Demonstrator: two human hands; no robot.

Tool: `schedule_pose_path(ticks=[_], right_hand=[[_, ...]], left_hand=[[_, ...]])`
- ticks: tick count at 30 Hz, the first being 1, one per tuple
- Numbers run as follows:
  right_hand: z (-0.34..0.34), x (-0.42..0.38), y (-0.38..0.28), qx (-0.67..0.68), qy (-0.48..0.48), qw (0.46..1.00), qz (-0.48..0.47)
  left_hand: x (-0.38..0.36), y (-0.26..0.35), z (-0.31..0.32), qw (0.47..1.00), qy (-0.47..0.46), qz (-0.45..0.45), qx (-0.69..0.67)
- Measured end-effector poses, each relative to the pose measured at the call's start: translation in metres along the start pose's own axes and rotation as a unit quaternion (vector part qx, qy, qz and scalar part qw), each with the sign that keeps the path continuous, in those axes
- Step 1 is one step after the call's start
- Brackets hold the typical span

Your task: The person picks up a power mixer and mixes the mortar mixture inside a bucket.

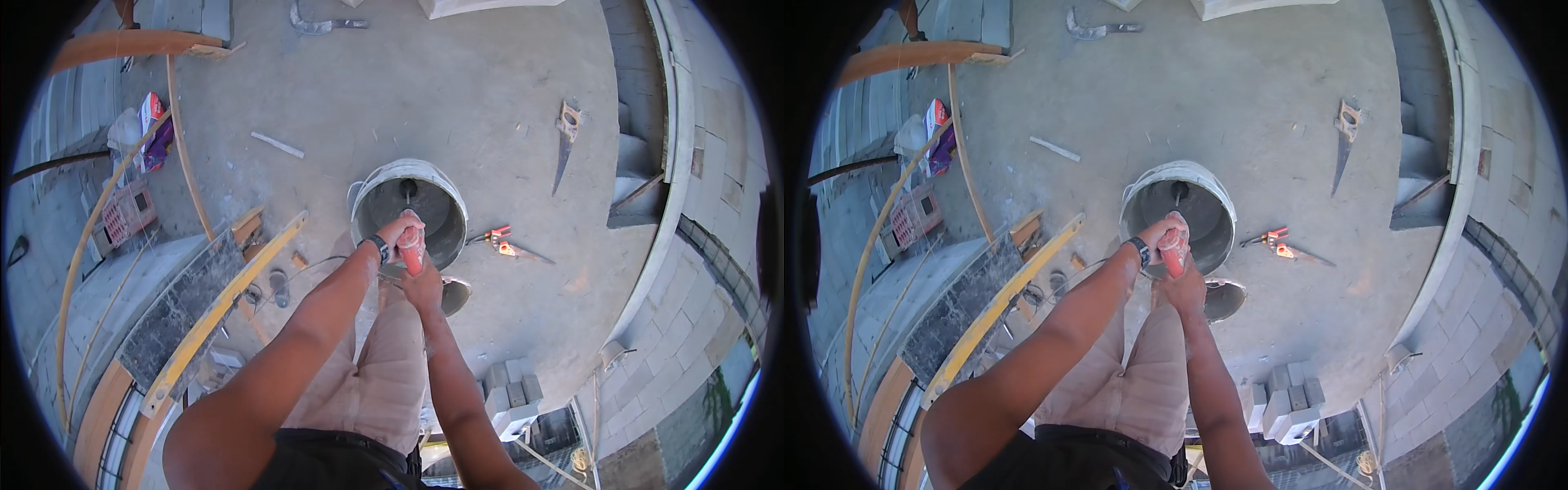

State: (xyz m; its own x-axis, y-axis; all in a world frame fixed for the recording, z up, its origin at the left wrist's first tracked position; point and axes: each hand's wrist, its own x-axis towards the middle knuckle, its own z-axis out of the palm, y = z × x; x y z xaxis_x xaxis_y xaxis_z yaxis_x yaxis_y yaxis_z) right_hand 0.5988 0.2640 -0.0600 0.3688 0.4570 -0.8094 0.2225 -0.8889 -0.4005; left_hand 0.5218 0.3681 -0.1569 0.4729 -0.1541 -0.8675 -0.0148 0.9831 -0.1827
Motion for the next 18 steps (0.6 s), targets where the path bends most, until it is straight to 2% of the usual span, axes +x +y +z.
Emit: schedule_pose_path(ticks=[1, 3, 9, 13, 18], right_hand=[[-0.004, 0.002, 0.004, 0.001, 0.002, 1.0, -0.001], [-0.01, 0.003, 0.009, 0.011, -0.019, 1.0, -0.015], [-0.007, -0.001, 0.003, -0.025, -0.078, 0.997, 0.001], [0.0, -0.005, -0.005, -0.023, -0.09, 0.996, -0.008], [0.009, -0.005, -0.008, -0.077, -0.078, 0.992, -0.063]], left_hand=[[0.001, -0.003, 0.005, 1.0, -0.001, 0.001, 0.002], [0.002, -0.011, 0.011, 0.998, 0.066, 0.013, 0.005], [-0.006, -0.016, -0.017, 0.999, 0.042, 0.012, -0.018], [-0.01, -0.017, -0.037, 0.997, 0.068, 0.014, -0.02], [-0.022, -0.013, -0.048, 0.996, 0.067, 0.037, -0.038]])
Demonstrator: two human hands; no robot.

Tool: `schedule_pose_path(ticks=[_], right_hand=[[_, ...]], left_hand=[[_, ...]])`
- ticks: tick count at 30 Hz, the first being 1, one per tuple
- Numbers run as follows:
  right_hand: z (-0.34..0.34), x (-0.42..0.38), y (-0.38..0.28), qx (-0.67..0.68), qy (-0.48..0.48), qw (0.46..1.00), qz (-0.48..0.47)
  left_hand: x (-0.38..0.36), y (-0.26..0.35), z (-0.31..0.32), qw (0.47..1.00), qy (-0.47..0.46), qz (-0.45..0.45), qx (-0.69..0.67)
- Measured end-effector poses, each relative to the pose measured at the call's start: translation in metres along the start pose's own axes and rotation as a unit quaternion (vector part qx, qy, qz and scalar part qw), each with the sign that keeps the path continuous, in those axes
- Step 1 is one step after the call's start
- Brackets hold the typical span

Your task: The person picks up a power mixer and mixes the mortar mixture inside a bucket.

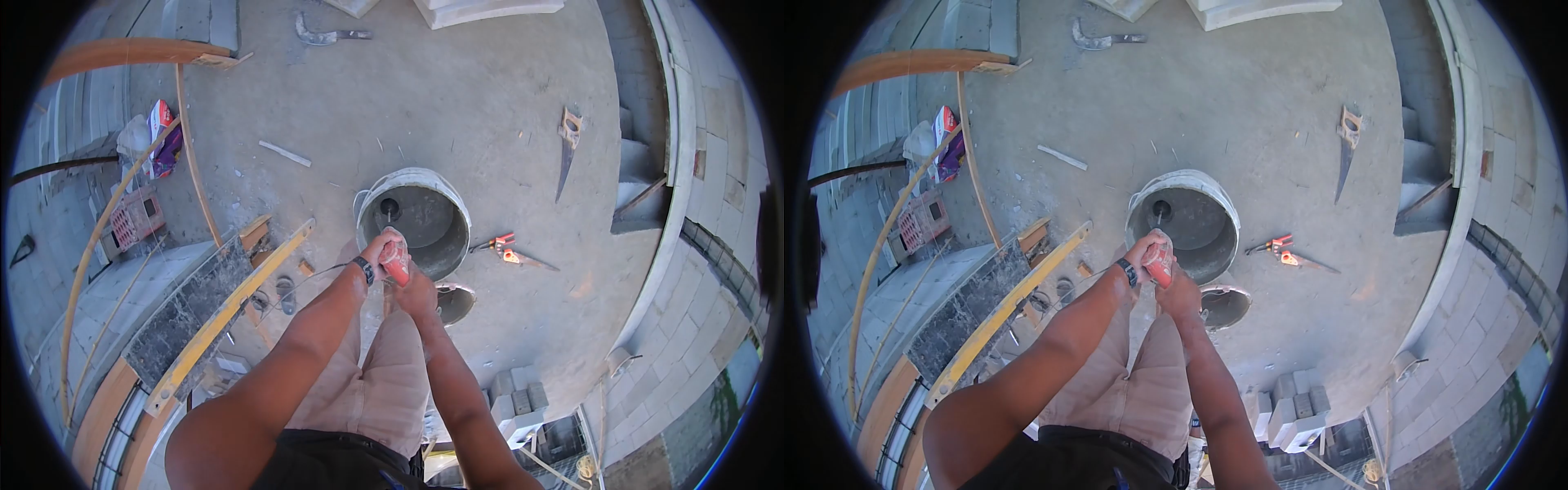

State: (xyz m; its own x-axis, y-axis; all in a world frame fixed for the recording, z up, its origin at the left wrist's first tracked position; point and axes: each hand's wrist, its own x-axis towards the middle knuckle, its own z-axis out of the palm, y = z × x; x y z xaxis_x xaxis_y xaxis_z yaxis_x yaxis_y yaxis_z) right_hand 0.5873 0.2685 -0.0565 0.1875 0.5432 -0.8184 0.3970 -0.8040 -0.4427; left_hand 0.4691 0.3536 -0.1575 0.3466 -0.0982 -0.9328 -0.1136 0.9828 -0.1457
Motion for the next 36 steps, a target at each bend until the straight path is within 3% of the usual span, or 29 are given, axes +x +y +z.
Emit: schedule_pose_path(ticks=[2, 7, 17, 22, 36], right_hand=[[0.005, 0.003, -0.001, -0.021, -0.003, 1.0, 0.0], [0.007, 0.007, -0.008, -0.066, -0.012, 0.998, 0.001], [-0.01, 0.014, -0.011, -0.042, 0.06, 0.997, 0.003], [-0.022, 0.015, -0.004, -0.081, 0.025, 0.996, 0.032], [-0.039, 0.006, 0.017, 0.031, 0.132, 0.989, 0.06]], left_hand=[[0.0, 0.003, -0.007, 0.998, -0.048, -0.014, -0.023], [-0.009, 0.014, -0.002, 0.999, -0.05, -0.006, -0.018], [0.005, 0.021, 0.019, 0.993, -0.116, 0.016, -0.02], [0.018, 0.017, 0.031, 0.993, -0.119, 0.002, -0.02], [0.028, 0.0, 0.084, 0.996, -0.081, -0.015, 0.026]])
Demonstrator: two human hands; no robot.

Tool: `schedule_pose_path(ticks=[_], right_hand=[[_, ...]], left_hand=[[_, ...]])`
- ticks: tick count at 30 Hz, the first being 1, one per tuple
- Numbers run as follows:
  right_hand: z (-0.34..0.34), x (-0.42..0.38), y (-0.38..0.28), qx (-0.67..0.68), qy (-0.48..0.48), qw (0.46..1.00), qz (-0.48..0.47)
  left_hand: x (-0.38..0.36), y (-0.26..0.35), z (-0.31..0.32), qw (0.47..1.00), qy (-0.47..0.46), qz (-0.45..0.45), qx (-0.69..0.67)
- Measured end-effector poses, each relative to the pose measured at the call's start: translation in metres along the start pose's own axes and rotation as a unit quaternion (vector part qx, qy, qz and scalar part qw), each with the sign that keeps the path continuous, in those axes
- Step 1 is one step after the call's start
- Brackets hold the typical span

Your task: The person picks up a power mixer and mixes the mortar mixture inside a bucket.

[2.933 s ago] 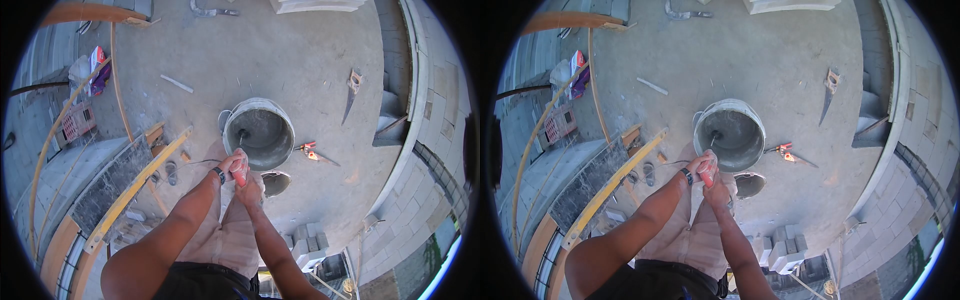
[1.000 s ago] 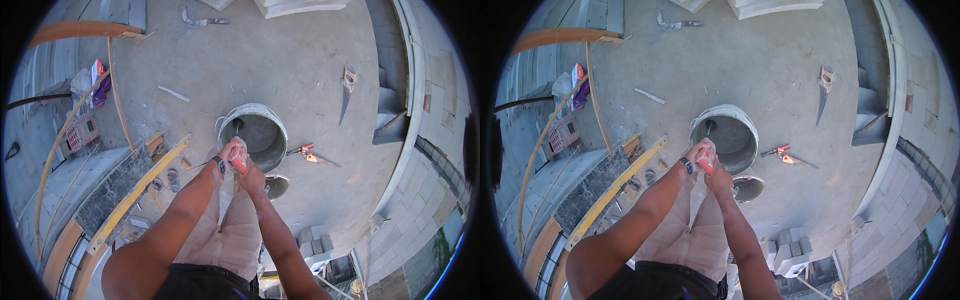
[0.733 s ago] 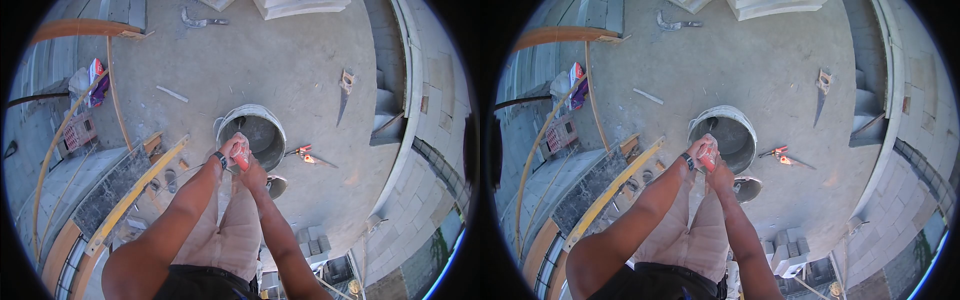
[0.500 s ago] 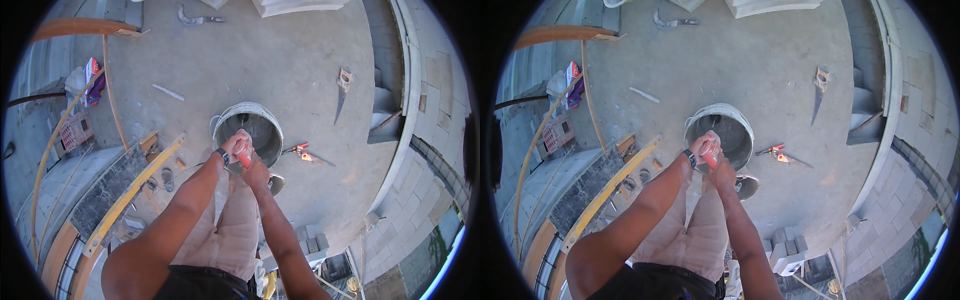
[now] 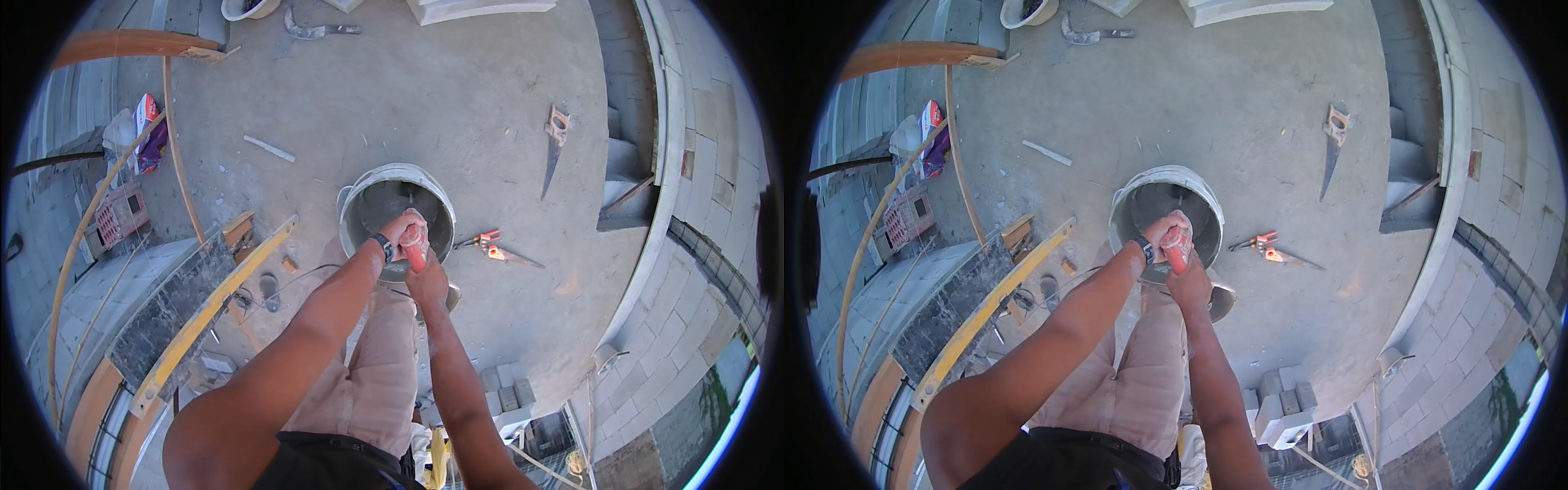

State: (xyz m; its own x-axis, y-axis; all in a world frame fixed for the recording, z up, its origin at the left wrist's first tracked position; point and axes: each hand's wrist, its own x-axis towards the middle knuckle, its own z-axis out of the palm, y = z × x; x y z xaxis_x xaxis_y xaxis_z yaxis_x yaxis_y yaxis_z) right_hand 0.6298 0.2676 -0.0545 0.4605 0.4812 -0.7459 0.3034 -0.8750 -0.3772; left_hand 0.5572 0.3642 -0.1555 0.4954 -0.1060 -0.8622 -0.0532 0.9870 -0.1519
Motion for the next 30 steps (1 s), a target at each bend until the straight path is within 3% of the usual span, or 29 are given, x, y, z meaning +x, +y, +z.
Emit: schedule_pose_path(ticks=[10, 15, 17, 18, 19, 21, 25, 28, 30], right_hand=[[-0.014, -0.004, 0.017, 0.014, -0.061, 0.998, 0.031], [-0.011, -0.01, 0.026, -0.045, -0.099, 0.993, 0.042], [-0.013, -0.014, 0.024, -0.058, -0.121, 0.99, 0.046], [-0.013, -0.016, 0.024, -0.063, -0.137, 0.987, 0.048], [-0.01, -0.018, 0.028, -0.064, -0.138, 0.987, 0.048], [-0.001, -0.021, 0.033, -0.056, -0.165, 0.984, 0.034], [0.018, -0.03, 0.03, -0.065, -0.171, 0.983, 0.021], [0.033, -0.034, 0.024, -0.036, -0.152, 0.988, -0.002], [0.041, -0.035, 0.014, -0.011, -0.098, 0.993, -0.069]], left_hand=[[-0.002, -0.018, 0.011, 0.999, 0.007, -0.035, 0.008], [0.0, -0.032, -0.003, 0.998, 0.03, -0.048, -0.018], [0.01, -0.042, -0.026, 0.994, -0.031, -0.103, -0.034], [0.005, -0.047, -0.026, 0.994, 0.032, -0.091, -0.044], [0.005, -0.052, -0.034, 0.994, 0.032, -0.091, -0.045], [-0.001, -0.056, -0.05, 0.995, -0.055, -0.059, -0.059], [-0.021, -0.057, -0.057, 0.996, 0.08, -0.001, -0.041], [-0.035, -0.046, -0.066, 0.996, 0.077, 0.005, -0.037], [-0.037, -0.037, -0.078, 0.998, 0.056, 0.013, -0.04]])
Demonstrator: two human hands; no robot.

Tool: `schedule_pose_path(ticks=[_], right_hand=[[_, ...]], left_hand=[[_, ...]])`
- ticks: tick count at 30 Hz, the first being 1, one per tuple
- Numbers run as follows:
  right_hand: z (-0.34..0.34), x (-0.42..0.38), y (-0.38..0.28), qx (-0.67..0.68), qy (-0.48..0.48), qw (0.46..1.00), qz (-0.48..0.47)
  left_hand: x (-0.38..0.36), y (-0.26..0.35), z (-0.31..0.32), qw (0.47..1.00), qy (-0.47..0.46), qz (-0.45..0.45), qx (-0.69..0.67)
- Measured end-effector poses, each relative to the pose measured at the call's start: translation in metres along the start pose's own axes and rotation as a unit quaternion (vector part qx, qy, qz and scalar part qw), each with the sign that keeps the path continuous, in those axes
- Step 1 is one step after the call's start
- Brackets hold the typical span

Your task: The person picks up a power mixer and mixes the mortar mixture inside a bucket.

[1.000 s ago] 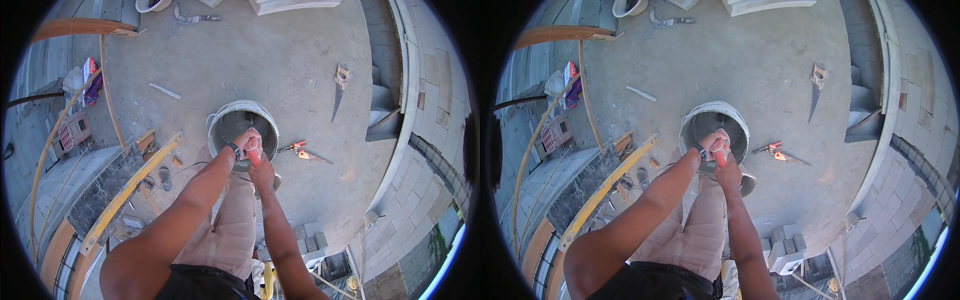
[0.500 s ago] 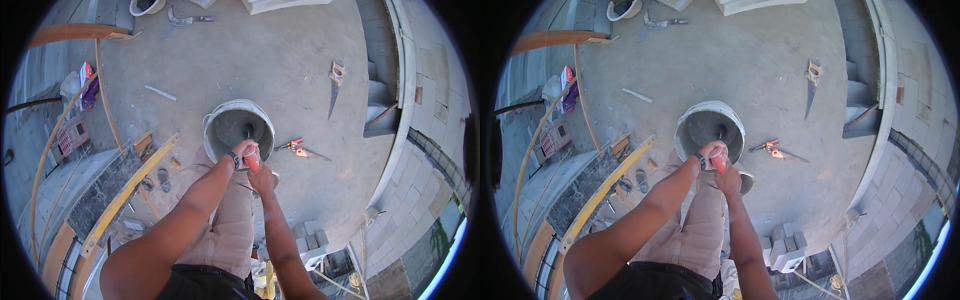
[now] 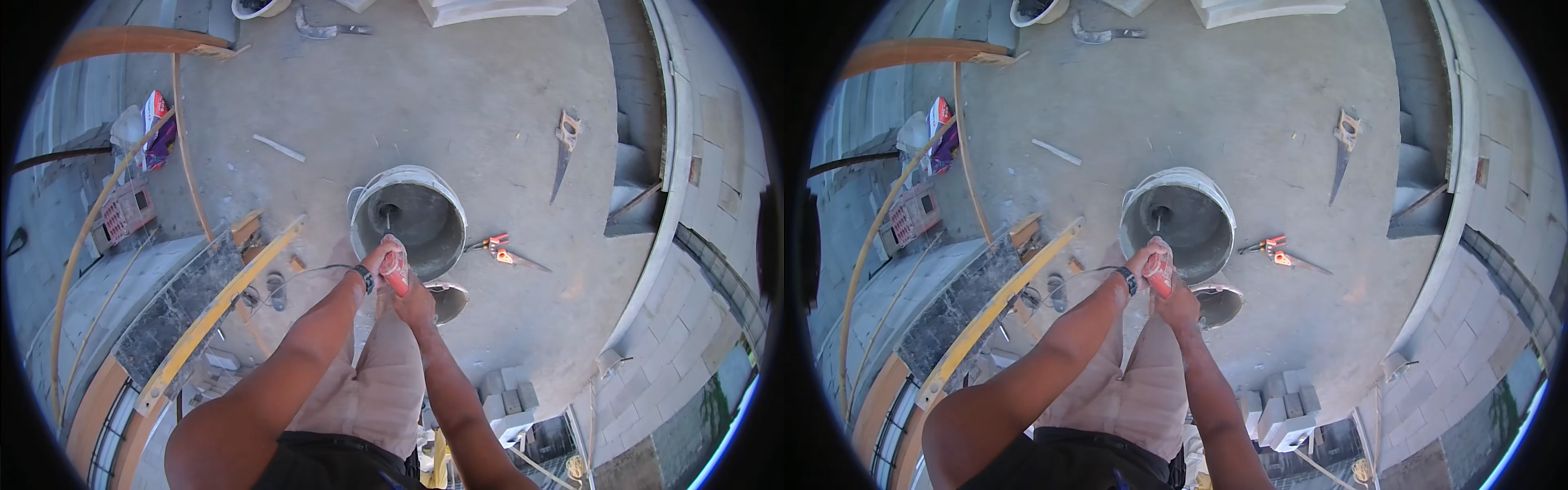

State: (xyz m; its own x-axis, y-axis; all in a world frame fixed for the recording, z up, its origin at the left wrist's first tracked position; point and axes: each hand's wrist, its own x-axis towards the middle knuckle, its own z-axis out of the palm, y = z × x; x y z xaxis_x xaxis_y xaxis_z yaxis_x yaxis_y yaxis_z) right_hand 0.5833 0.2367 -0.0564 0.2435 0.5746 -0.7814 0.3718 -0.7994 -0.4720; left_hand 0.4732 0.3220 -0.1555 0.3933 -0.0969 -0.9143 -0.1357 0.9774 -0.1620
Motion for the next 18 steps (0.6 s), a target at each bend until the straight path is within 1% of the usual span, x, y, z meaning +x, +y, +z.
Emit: schedule_pose_path(ticks=[2, 4, 7, 9, 10, 12, 13, 15, 18], right_hand=[[0.002, 0.005, -0.012, -0.007, -0.011, 1.0, 0.007], [0.007, 0.01, -0.018, -0.015, -0.02, 1.0, 0.015], [0.009, 0.018, -0.024, -0.027, 0.007, 1.0, -0.006], [0.001, 0.023, -0.029, -0.047, -0.027, 0.997, 0.054], [-0.004, 0.023, -0.031, -0.047, -0.026, 0.997, 0.054], [-0.013, 0.024, -0.03, -0.035, 0.012, 0.999, 0.024], [-0.014, 0.025, -0.026, -0.036, 0.012, 0.999, 0.024], [-0.017, 0.028, -0.02, -0.063, 0.022, 0.998, 0.016], [-0.021, 0.032, -0.015, -0.062, 0.029, 0.998, 0.013]], left_hand=[[0.004, 0.011, -0.014, 0.999, -0.041, -0.008, 0.009], [0.0, 0.023, -0.012, 0.999, -0.035, -0.007, 0.016], [-0.001, 0.036, -0.006, 0.999, -0.035, -0.003, 0.027], [0.002, 0.039, 0.001, 0.998, -0.045, 0.008, 0.032], [0.003, 0.038, 0.005, 0.998, -0.046, 0.008, 0.031], [0.008, 0.036, 0.011, 0.998, -0.056, 0.02, 0.012], [0.012, 0.035, 0.012, 0.998, -0.057, 0.02, 0.012], [0.016, 0.035, 0.017, 0.995, -0.093, 0.03, 0.004], [0.019, 0.037, 0.027, 0.995, -0.092, 0.039, 0.012]])
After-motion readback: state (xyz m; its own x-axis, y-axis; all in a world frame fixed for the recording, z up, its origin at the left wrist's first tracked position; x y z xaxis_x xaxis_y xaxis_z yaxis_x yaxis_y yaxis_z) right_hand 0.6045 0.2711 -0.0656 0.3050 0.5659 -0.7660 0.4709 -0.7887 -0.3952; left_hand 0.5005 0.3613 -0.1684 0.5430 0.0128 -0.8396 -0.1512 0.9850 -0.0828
